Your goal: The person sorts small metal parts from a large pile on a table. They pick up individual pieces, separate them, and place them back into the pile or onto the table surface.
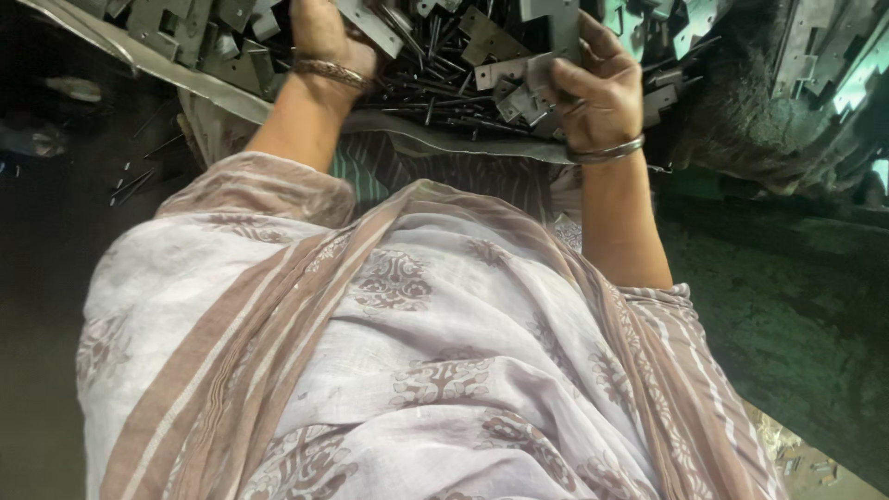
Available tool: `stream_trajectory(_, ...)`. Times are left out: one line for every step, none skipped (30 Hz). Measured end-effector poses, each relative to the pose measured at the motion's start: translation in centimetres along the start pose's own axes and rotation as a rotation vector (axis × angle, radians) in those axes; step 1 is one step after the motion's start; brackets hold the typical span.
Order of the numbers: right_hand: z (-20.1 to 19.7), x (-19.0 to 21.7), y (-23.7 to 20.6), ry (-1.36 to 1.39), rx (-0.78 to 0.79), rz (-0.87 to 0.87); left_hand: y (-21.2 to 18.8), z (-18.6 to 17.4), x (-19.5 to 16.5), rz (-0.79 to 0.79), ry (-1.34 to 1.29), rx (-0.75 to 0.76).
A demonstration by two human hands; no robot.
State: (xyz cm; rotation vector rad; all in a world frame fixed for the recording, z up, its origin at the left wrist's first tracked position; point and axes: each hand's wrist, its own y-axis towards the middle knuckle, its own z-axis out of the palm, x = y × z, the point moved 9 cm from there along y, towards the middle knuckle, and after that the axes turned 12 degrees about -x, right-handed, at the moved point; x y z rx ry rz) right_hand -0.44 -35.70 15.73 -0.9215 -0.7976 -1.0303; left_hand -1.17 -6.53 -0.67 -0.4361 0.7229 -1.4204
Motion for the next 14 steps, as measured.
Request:
stream_trajectory(1.0, -0.1, -0.1, -0.165, -0.010, -0.131, -1.3, 0.1, 0.8, -0.015, 0.038, 0.062)
stream_trajectory(2.3, -0.2, -0.1, -0.330, -0.018, -0.267, -3.1, 0.0, 2.1, -0.030, 0.077, 0.127)
stream_trajectory(3.7, 0.0, -0.3, -0.494, -0.028, -0.405, -4.7, -0.2, 4.4, -0.125, 0.115, 0.152)
stream_trajectory(5.7, -0.2, -1.2, -0.668, 0.045, -0.539, -5.9, 0.1, 6.8, -0.226, 0.154, 0.175)
stream_trajectory(7.5, -0.6, -2.6, -0.845, 0.118, -0.670, -6.4, 1.0, 8.0, -0.225, 0.072, 0.195)
stream_trajectory(9.1, -1.1, -4.0, -1.025, 0.195, -0.799, -7.1, 1.7, 9.1, -0.224, -0.012, 0.216)
stream_trajectory(10.0, -2.0, -4.8, -1.078, 0.284, -0.789, -7.8, 2.0, 9.4, -0.221, -0.096, 0.237)
stream_trajectory(10.7, -3.0, -5.6, -1.130, 0.373, -0.780, -8.3, 1.9, 9.9, -0.215, 0.032, 0.224)
stream_trajectory(11.1, -3.9, -6.1, -1.180, 0.465, -0.769, -8.8, 1.7, 10.2, -0.208, 0.160, 0.211)
stream_trajectory(10.3, -4.0, -5.3, -1.082, 0.399, -0.653, -9.3, 1.6, 10.2, -0.202, 0.291, 0.197)
stream_trajectory(9.0, -4.2, -4.4, -0.983, 0.328, -0.542, -9.7, 2.8, 9.0, -0.028, 0.474, 0.272)
stream_trajectory(7.1, -4.5, -3.4, -0.885, 0.251, -0.431, -10.5, 4.0, 7.9, 0.143, 0.655, 0.353)
stream_trajectory(5.1, -5.1, -2.7, -0.597, 0.220, -0.260, -11.5, 5.4, 7.0, 0.309, 0.832, 0.441)
stream_trajectory(2.9, -5.5, -1.8, -0.307, 0.181, -0.103, -12.5, 6.4, 5.7, 0.427, 1.174, 0.574)
